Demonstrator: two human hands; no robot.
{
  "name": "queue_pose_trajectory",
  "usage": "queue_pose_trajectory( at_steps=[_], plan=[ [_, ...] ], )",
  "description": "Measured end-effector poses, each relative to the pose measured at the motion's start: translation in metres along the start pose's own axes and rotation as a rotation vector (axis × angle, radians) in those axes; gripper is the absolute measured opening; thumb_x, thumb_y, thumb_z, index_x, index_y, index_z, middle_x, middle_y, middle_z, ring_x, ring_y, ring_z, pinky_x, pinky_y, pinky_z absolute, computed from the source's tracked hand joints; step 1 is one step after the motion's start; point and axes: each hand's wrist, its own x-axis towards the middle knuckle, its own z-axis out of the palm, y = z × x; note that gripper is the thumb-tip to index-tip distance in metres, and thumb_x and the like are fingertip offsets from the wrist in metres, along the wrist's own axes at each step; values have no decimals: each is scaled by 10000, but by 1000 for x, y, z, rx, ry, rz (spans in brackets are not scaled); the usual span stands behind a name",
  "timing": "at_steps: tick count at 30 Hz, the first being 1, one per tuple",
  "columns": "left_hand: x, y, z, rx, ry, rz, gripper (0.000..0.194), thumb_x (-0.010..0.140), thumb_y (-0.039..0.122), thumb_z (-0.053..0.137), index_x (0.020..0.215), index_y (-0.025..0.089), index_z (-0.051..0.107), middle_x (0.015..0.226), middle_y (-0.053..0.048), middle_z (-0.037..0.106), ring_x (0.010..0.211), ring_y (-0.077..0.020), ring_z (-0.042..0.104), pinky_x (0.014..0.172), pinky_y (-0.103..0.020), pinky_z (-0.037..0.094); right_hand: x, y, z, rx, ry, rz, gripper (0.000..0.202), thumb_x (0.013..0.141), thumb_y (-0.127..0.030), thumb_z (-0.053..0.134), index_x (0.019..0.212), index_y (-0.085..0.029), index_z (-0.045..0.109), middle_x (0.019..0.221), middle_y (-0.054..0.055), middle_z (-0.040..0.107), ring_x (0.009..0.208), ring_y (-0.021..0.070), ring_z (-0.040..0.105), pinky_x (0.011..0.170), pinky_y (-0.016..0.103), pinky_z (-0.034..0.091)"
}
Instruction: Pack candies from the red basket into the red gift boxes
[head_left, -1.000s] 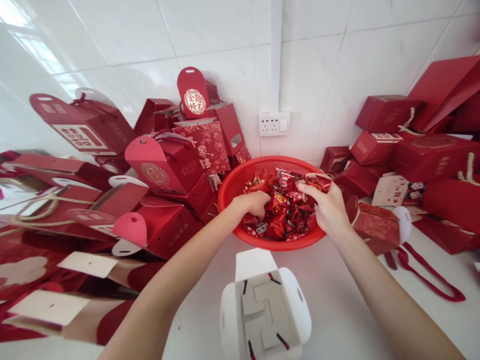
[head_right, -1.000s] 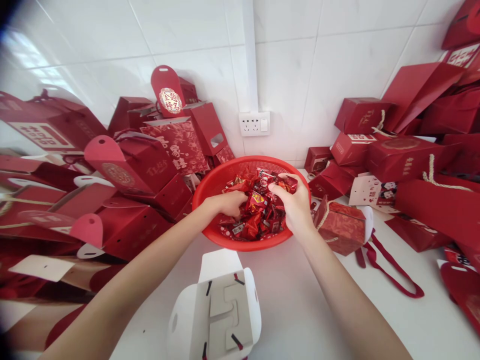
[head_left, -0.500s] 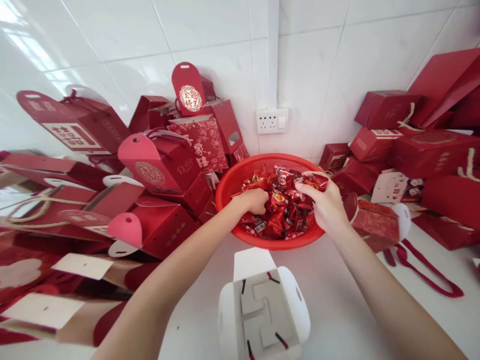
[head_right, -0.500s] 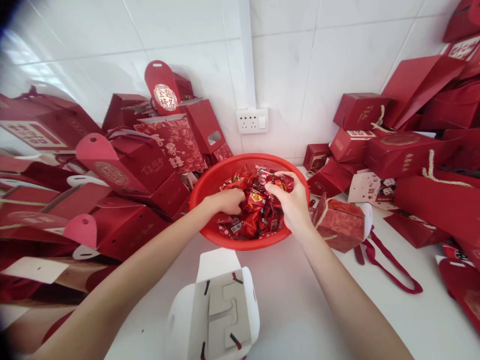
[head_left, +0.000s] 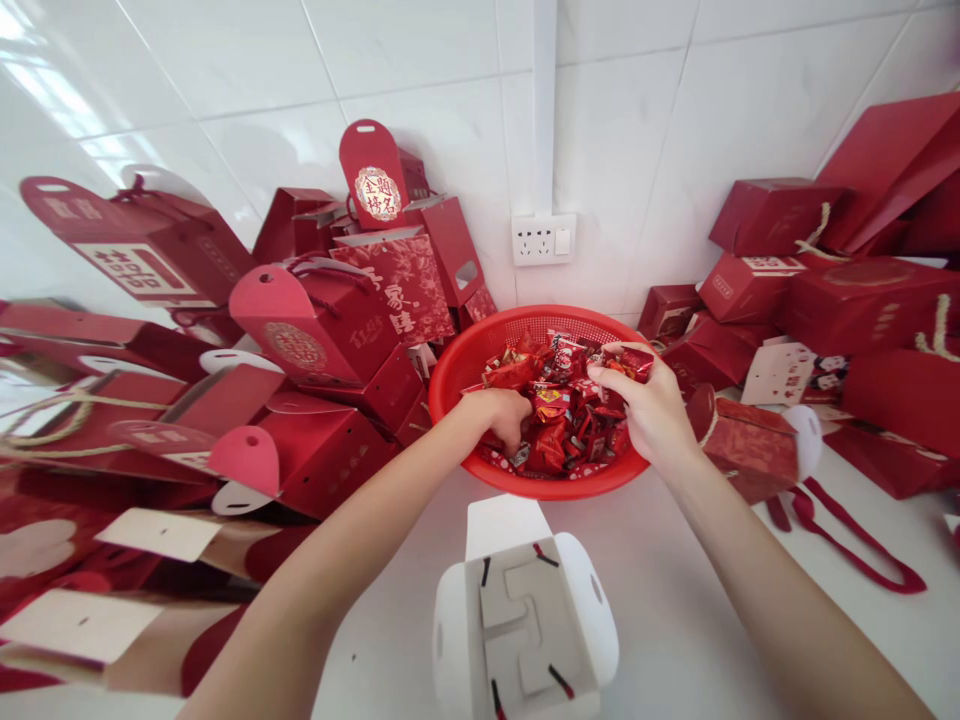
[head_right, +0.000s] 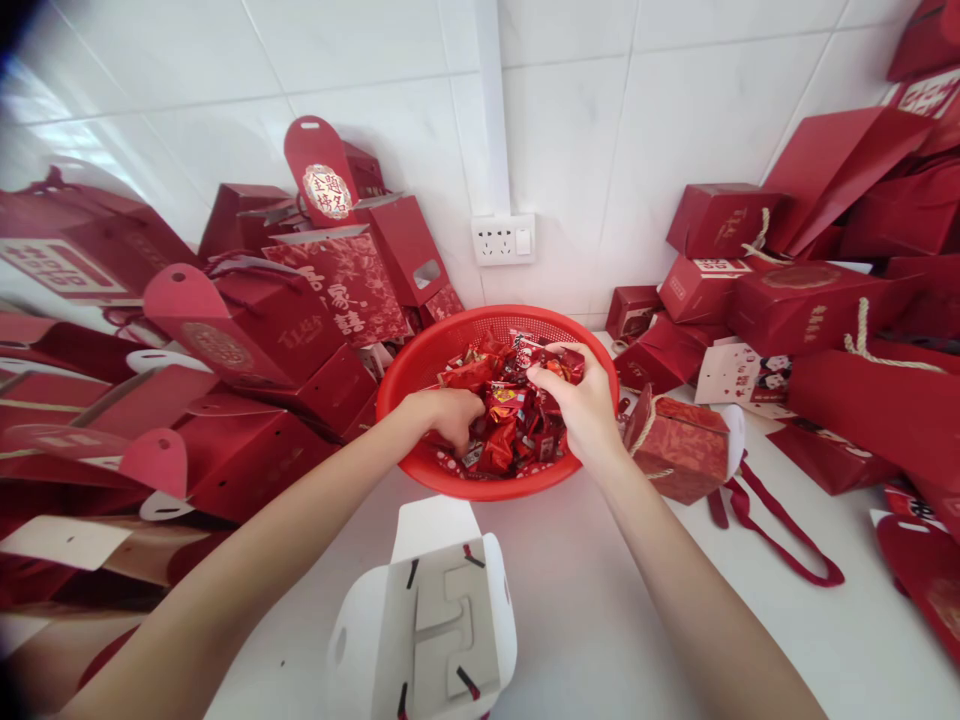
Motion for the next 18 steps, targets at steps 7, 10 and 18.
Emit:
queue_pose_trajectory(
  at_steps=[7,10,18],
  plan=[
    [-3,-7,2,-120,18,78,285,623,246,815,897,170,792,838,-47,776,706,-196,685,644,-245,497,-1,-1,2,12,-8,19,426,494,-276,870,850,-230,641,870,-12,682,733,166,619,697,325,502],
    [-4,-7,2,-212,-72,150,158,639,201,797,797,193,791,694,20,734,618,-147,637,602,-221,459,-1,-1,2,2,2,32,425,493,-276,869,852,-230,647,857,-18,675,717,158,609,661,308,485],
    [2,-6,7,-248,-91,192,149,561,127,780,512,180,650,462,58,574,472,-122,494,518,-246,369,-1,-1,1,10,19,19,424,490,-267,879,846,-229,652,880,-20,688,740,156,621,665,298,494]
  ],
)
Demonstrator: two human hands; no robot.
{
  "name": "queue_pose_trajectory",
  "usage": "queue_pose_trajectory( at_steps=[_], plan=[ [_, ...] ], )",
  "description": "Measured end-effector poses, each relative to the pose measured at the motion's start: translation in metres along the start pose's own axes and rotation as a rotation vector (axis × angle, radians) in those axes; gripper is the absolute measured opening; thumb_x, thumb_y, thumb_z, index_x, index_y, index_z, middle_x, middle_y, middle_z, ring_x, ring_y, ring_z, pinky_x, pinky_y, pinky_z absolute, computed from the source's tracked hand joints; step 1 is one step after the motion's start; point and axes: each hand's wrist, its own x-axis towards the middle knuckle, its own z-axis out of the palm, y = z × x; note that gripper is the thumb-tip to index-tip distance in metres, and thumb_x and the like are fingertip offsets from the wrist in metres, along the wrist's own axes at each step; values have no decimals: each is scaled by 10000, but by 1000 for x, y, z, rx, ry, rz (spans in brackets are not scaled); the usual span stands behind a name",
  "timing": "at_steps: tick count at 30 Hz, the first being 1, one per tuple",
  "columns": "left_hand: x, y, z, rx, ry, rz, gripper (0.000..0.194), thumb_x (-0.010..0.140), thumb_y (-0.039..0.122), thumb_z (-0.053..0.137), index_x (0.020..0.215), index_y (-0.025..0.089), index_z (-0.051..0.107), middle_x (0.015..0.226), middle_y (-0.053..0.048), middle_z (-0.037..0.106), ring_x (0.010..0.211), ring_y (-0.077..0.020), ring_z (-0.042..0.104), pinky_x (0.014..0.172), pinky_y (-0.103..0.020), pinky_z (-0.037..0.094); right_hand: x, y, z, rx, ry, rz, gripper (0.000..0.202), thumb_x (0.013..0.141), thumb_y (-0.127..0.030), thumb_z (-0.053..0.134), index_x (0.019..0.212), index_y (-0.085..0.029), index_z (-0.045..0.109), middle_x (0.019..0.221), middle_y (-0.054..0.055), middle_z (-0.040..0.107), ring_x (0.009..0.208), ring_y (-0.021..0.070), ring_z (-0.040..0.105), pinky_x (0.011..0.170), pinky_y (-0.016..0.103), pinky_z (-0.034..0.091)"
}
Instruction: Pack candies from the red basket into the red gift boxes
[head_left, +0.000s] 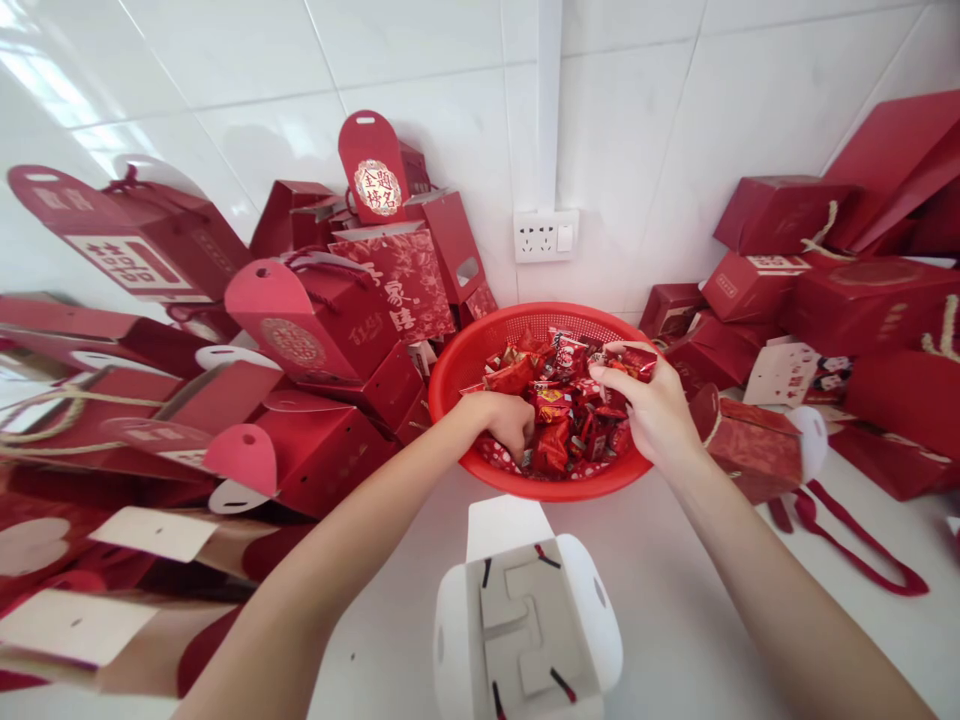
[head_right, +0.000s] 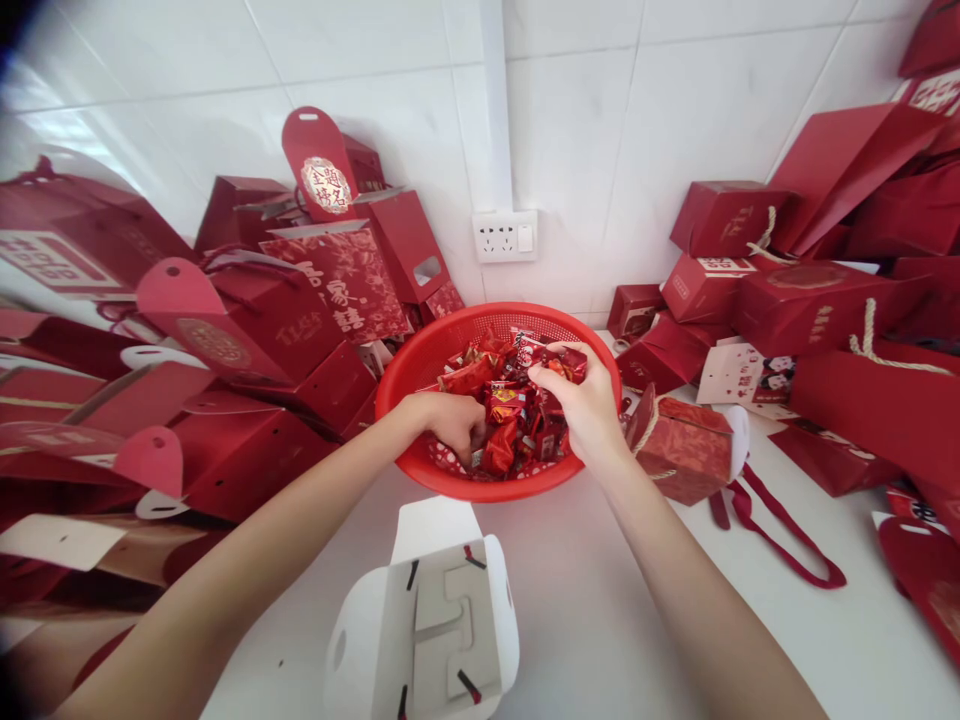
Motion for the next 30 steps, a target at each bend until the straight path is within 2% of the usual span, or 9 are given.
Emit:
queue_pose_trajectory(
  at_steps=[3,5,8,12,17,21,24,27,30],
  plan=[
    [-1,-3,1,-51,39,38,128,549,121,763,522,175,650,481,56,583,479,-121,492,520,-247,369,0,0,0,15,-3,-3,428,492,-262,875,854,-225,651,846,-26,681,711,151,619,649,293,490],
    [-2,-5,0,-98,116,63,85,552,118,746,581,169,686,506,56,591,501,-121,501,527,-240,372,-1,0,1,15,-2,7,434,493,-270,873,862,-228,647,830,-26,682,710,164,628,633,300,494],
    [-2,-10,-5,-188,312,91,72,631,156,684,692,154,722,570,45,619,559,-124,543,561,-221,399,-1,-1,1,9,11,21,440,491,-287,872,864,-231,647,828,-22,691,745,188,647,636,315,514],
    [-1,-16,-12,-326,585,123,223,756,234,579,860,138,751,781,-6,723,707,-140,638,702,-224,492,0,-1,0,-17,16,29,438,501,-296,870,873,-234,648,828,-20,691,731,183,642,606,301,507],
    [3,-23,-14,-459,763,171,235,757,231,607,905,140,765,891,-51,772,822,-167,690,804,-251,533,2,-2,-1,-14,3,21,422,521,-291,867,873,-237,640,879,-12,685,732,178,643,577,292,509],
    [6,-28,-12,-520,805,168,234,773,244,630,906,138,791,918,-70,798,833,-195,711,821,-283,549,2,-2,-1,-25,2,25,415,537,-296,857,883,-242,635,839,-12,691,743,194,654,566,295,513],
    [7,-30,-12,-548,801,163,249,776,247,637,916,128,805,948,-84,808,877,-215,726,851,-294,553,2,-4,-1,-26,3,47,412,544,-287,855,894,-240,643,798,-23,699,667,165,636,533,271,497],
    [6,-29,-12,-576,785,205,258,785,242,644,949,126,806,987,-86,812,909,-219,735,873,-300,557,1,-9,1,30,-61,110,392,564,-289,839,892,-231,635,788,-23,726,578,127,618,516,249,499],
    [5,-28,-12,-615,778,280,252,791,235,661,970,117,794,1024,-101,807,937,-219,740,897,-316,561,1,-14,2,103,-119,193,395,577,-275,812,922,-234,624,854,0,771,617,151,688,539,257,542]
  ],
)
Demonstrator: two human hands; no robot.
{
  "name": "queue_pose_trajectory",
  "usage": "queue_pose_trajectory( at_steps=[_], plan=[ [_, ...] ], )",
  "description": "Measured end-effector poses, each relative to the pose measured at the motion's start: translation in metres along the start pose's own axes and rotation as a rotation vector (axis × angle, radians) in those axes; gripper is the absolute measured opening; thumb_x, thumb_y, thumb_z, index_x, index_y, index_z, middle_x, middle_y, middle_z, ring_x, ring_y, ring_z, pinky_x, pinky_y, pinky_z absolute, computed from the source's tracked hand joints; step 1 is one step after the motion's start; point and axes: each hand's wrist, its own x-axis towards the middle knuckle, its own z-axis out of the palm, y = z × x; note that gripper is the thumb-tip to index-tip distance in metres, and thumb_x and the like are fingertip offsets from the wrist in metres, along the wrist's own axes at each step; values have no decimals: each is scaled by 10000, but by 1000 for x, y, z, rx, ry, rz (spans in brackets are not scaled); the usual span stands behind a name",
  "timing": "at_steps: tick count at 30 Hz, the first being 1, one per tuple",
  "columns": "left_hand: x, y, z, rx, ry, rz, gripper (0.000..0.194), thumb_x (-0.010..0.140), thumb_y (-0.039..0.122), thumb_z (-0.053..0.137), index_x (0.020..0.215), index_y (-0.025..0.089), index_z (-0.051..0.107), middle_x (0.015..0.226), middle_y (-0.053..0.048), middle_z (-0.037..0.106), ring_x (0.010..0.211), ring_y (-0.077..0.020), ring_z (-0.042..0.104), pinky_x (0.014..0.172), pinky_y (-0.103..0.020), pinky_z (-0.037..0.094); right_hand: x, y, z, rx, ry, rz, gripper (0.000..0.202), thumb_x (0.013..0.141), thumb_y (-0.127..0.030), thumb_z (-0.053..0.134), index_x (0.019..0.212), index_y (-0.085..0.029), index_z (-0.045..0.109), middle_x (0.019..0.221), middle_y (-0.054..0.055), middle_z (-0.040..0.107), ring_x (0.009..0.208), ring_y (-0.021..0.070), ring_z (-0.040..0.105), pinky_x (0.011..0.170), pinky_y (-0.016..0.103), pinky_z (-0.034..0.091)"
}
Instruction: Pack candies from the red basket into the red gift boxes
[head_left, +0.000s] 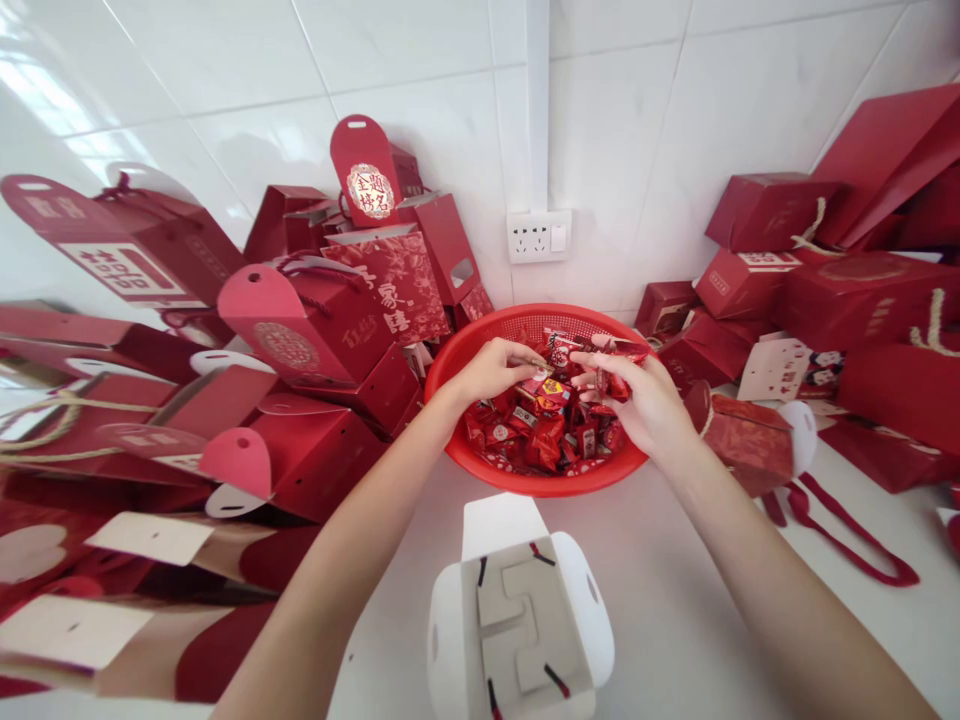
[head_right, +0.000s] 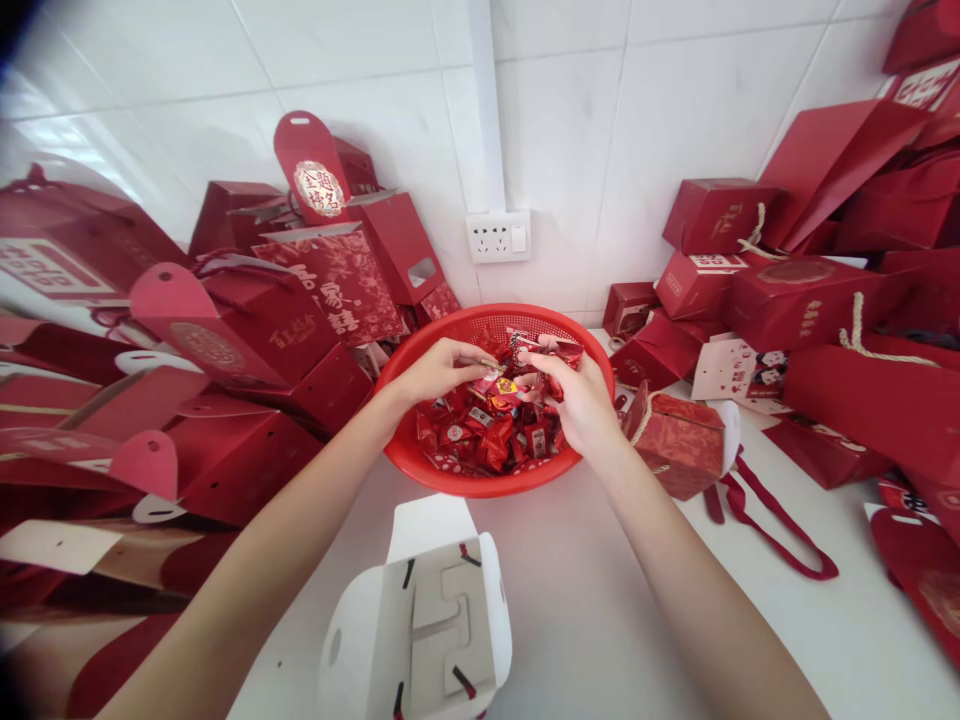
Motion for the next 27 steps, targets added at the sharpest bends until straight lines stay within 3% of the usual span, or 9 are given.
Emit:
queue_pose_trajectory(
  at_steps=[6,11,15,18,20,23,27],
  plan=[
    [-1,3,-1,-70,66,-4,330,796,234,708,1092,89,727,913,-89,785,813,-184,722,782,-291,566,3,2,-4,47,-50,14,341,613,-225,766,926,-236,632,919,32,799,702,189,751,619,298,607],
    [-8,21,6,-187,246,103,360,843,278,682,1168,125,674,876,-53,764,812,-167,708,767,-265,559,6,4,-8,63,-127,37,309,616,-239,776,905,-228,667,853,32,802,736,227,773,683,358,644],
    [-22,38,20,-210,490,235,205,853,280,667,1001,153,731,1011,-74,778,921,-189,723,871,-300,569,7,1,-14,5,-270,60,317,627,-257,784,932,-222,703,851,48,807,747,245,777,653,363,640],
    [-36,47,29,-197,585,250,143,865,251,642,862,170,760,988,-73,778,955,-201,725,907,-319,574,6,-1,-18,-88,-397,62,322,609,-233,787,923,-220,719,860,39,798,672,215,753,561,310,602],
    [-47,51,34,-198,587,260,160,871,220,622,877,177,776,1001,-74,773,990,-201,719,919,-320,576,4,-1,-18,-138,-438,37,264,608,-213,767,868,-217,718,813,18,770,621,187,719,496,266,555],
    [-58,54,42,-231,538,286,203,856,197,641,999,185,784,1096,-91,742,1048,-209,702,885,-314,598,3,1,-16,-174,-450,-45,122,648,-218,750,728,-209,659,587,-42,627,469,115,566,406,205,416],
    [-64,51,52,-258,458,317,307,824,173,680,1117,207,765,1187,-103,683,1099,-223,687,834,-306,631,3,2,-17,-247,-474,-104,232,701,-340,819,710,-206,630,485,-81,487,395,72,384,387,197,263]
  ],
)
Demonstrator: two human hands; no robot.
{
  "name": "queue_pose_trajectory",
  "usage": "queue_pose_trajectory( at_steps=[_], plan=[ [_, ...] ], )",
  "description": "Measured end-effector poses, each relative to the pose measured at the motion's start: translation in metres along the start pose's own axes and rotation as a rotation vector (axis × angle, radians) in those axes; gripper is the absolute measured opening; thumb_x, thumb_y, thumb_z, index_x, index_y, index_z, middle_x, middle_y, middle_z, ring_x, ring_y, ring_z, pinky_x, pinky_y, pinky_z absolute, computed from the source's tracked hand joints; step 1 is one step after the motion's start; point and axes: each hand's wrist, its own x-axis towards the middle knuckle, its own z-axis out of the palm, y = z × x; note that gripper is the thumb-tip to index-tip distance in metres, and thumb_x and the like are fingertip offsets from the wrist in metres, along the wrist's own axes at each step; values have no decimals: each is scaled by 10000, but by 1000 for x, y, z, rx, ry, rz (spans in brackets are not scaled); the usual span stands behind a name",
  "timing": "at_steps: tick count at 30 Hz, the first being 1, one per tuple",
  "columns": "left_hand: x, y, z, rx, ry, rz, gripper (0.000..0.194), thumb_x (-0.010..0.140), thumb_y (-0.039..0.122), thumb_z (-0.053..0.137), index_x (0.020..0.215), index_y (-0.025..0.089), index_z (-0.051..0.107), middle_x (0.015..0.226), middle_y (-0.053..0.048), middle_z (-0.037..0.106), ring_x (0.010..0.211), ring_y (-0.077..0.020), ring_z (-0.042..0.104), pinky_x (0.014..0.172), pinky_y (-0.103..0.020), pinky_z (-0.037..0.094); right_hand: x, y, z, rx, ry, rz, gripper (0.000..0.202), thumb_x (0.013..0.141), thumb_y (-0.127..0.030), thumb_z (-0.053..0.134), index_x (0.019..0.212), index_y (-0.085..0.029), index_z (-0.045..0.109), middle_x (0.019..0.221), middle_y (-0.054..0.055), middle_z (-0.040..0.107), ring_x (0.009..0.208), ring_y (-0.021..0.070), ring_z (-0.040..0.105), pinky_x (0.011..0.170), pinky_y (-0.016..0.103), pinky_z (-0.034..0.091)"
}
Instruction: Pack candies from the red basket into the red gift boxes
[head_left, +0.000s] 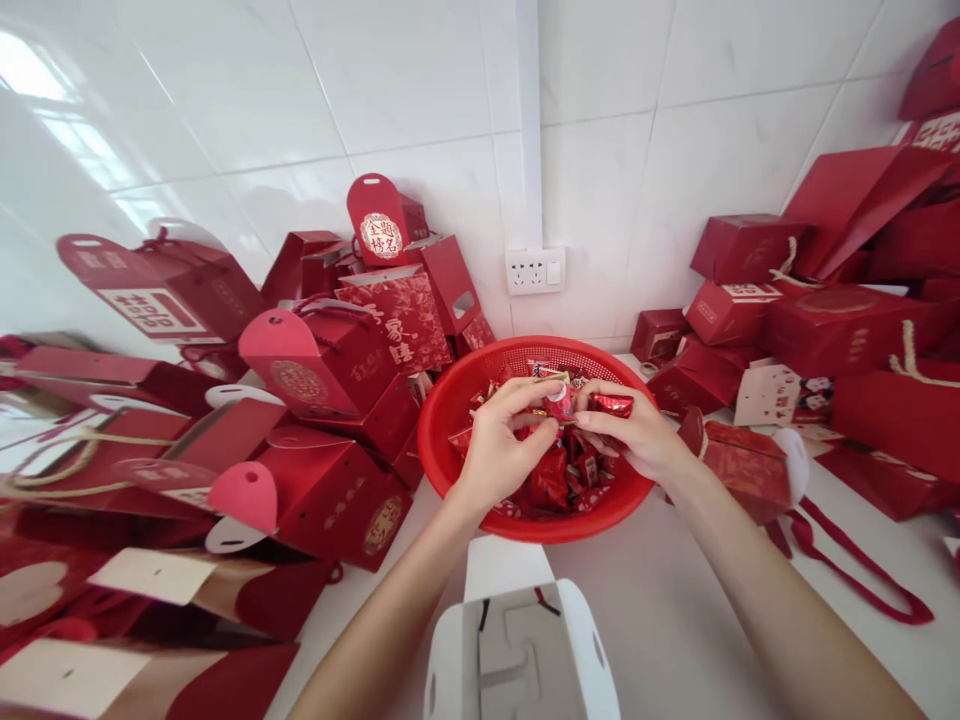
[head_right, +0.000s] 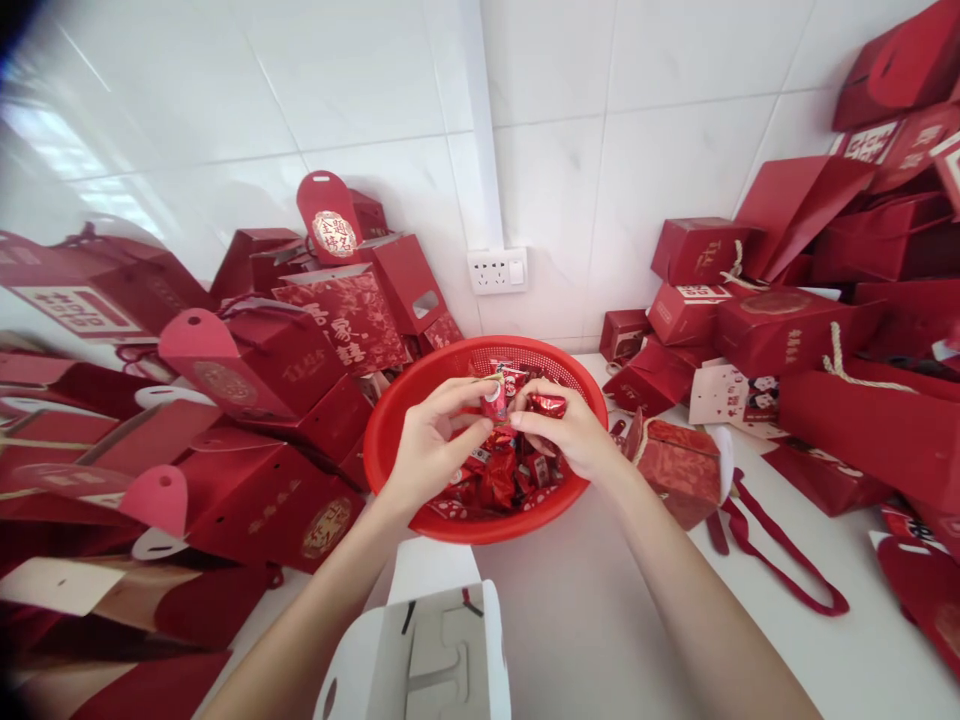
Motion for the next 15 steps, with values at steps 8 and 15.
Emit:
queue_pose_trajectory(
  at_steps=[8,15],
  plan=[
    [-5,-6,1,-68,-17,27,334,840,142,702,1159,224,754,1188,-89,650,1084,-197,686,865,-300,649,-2,1,-2,-118,-17,-28,266,727,-420,856,737,-218,684,585,-48,568,485,110,478,476,259,376],
    [-7,-8,0,-150,-43,25,420,824,122,737,1226,244,730,1242,-90,634,1135,-211,667,865,-292,652,-2,1,-3,-122,-4,-72,243,738,-382,853,686,-220,680,639,-41,564,526,113,483,510,264,378]
  ],
)
